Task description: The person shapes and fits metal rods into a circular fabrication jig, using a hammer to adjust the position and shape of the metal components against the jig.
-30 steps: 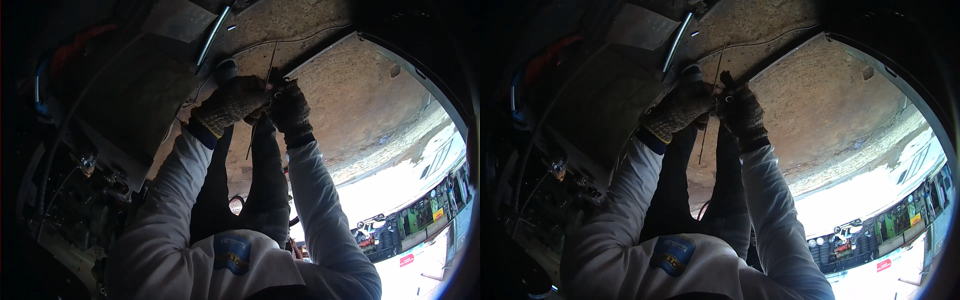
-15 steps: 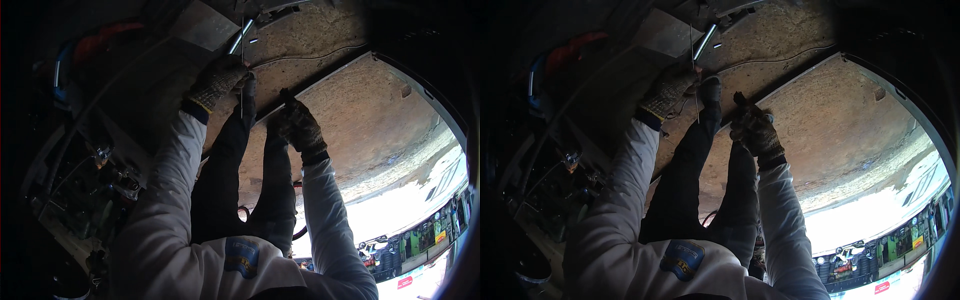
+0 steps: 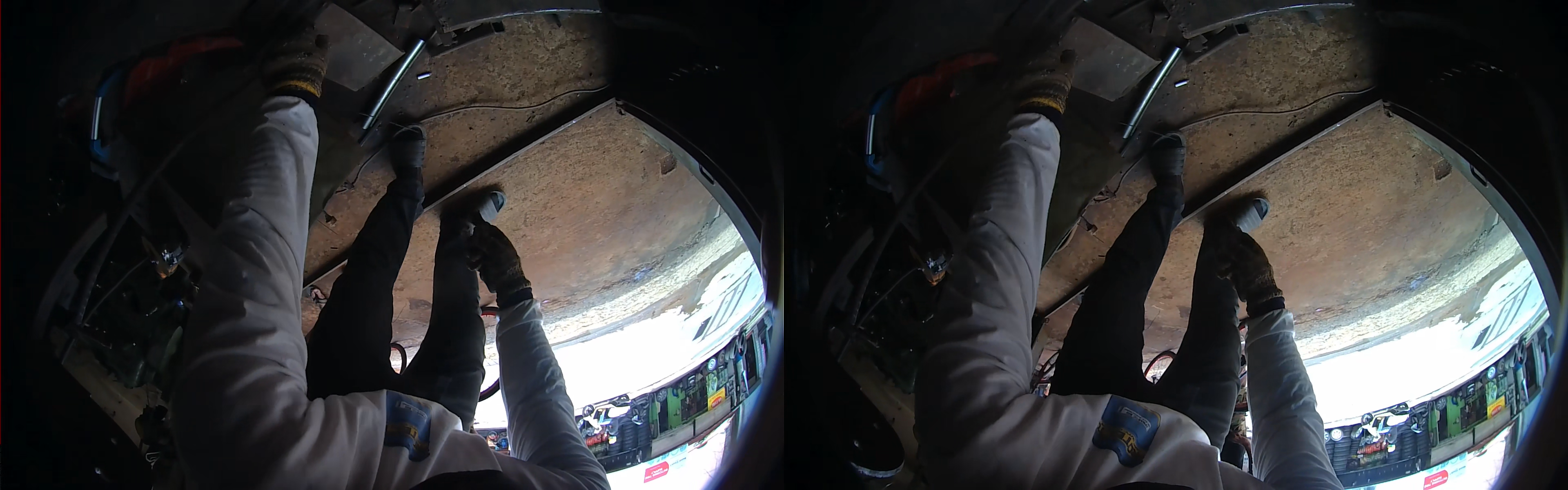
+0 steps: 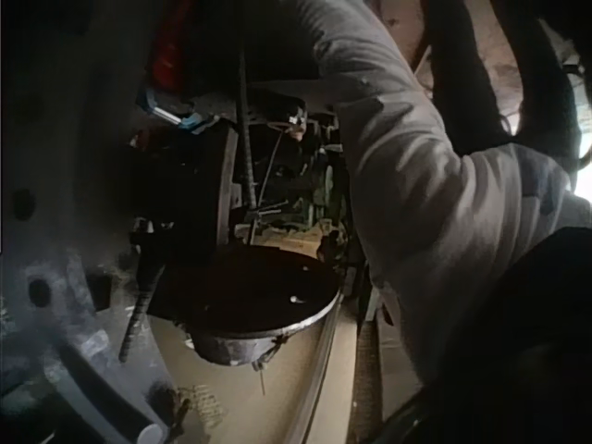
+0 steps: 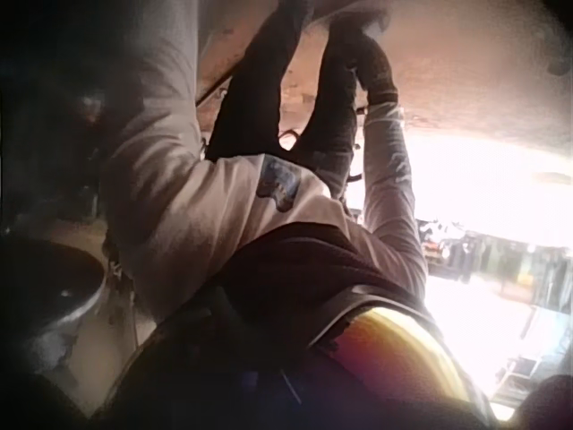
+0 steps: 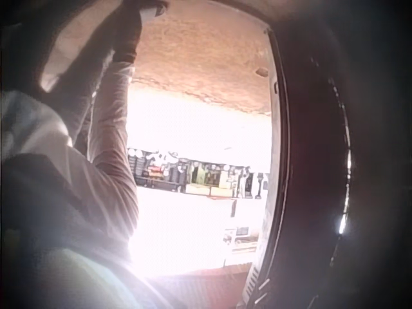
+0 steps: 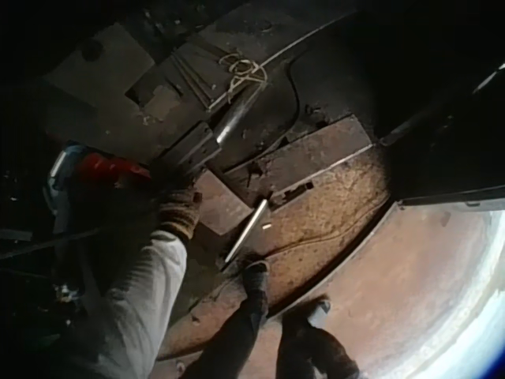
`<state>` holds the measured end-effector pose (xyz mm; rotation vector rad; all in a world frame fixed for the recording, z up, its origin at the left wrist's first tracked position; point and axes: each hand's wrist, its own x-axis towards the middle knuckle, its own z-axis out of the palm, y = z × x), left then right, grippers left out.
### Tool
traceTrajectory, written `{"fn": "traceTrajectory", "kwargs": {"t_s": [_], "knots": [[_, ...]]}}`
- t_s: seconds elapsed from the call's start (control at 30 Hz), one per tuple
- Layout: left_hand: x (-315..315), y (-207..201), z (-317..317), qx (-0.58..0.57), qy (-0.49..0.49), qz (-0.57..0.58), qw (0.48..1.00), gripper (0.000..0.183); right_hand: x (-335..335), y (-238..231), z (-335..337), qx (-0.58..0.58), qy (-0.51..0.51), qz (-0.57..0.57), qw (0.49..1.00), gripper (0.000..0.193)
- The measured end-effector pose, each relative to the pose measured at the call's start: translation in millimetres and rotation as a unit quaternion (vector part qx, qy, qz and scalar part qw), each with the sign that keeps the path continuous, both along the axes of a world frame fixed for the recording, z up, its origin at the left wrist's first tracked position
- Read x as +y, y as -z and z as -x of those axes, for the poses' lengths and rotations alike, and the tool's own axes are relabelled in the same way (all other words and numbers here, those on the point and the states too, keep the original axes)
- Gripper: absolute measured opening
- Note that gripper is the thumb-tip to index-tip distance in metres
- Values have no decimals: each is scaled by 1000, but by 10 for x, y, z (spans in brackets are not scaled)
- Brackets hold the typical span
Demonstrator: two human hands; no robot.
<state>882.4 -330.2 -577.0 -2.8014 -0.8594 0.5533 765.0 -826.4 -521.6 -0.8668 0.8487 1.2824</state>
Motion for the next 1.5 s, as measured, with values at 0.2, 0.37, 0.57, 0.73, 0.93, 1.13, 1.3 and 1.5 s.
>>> {"fn": "traceTrajectory", "kwargs": {"t_s": [0.2,0.37,0.57,0.73,0.93,1.13,1.3,1.5], "knots": [[620,375,-147,78,-20,-14,997,55,-40,-27,169,-29,-106,66,992,50],[814,540,-81,75,41,-33,996,54,-55,-42,288,-12,-127,139,982,35],[863,577,-204,101,124,-56,986,54,-195,38,401,-11,-113,141,983,22],[523,364,-199,67,82,-150,983,47,-239,137,435,-34,-98,118,988,21],[-1717,-403,258,-192,45,453,870,37,54,-42,260,-223,-183,151,945,27],[-3343,-940,1451,-61,258,464,845,32,56,-34,410,28,248,-27,968,40],[-3064,-462,1429,-77,37,605,792,34,-487,86,617,-270,-295,142,905,43],[-1462,2012,2711,-13,-194,345,918,37,-382,175,704,-401,-426,64,809,30]]}}
